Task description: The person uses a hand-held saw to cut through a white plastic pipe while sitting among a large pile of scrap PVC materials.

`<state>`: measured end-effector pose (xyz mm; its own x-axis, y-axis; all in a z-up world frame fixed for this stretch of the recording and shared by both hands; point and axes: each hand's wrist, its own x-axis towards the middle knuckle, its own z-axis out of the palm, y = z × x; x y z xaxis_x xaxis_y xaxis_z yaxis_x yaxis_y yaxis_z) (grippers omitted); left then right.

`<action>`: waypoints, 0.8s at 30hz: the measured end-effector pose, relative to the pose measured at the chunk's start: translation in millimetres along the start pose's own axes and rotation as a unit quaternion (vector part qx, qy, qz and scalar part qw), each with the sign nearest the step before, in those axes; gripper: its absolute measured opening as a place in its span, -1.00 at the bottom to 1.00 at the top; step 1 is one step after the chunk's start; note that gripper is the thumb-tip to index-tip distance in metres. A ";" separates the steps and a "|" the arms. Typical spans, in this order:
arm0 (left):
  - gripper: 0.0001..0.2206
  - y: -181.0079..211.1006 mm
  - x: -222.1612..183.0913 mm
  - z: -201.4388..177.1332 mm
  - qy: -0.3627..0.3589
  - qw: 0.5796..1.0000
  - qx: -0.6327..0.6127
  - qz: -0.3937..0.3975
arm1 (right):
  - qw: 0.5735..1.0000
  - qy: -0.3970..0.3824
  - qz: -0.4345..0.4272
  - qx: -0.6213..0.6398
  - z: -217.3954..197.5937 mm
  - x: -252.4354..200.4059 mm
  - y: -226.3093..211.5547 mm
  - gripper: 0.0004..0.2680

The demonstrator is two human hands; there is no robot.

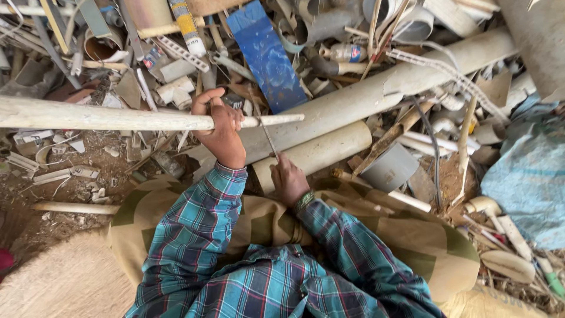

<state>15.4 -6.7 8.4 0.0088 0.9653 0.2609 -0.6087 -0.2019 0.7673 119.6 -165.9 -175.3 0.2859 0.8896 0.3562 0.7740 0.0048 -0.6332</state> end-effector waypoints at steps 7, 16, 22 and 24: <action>-0.87 1.4 1.5 4.8 -0.001 1.000 0.000 0.008 | 0.961 -0.102 0.258 0.007 1.8 24.9 60.4 -0.78; -0.87 1.4 1.5 0.3 0.007 1.000 -0.016 0.010 | 0.946 -0.120 0.301 -0.026 -4.1 23.4 98.3 -0.76; -0.87 -0.4 0.4 4.5 0.001 1.000 0.002 0.010 | 0.988 -0.095 0.123 0.023 -8.5 12.6 9.0 -0.75; -0.87 0.3 -0.3 1.2 -0.019 1.000 0.004 0.015 | 0.986 -0.067 0.146 0.048 -5.3 10.4 14.4 -0.76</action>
<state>16.2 -7.2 9.3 0.0212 0.9516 0.3067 -0.6020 -0.2328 0.7638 136.8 -159.0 -177.1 0.4057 0.9121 0.0587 0.6115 -0.2232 -0.7591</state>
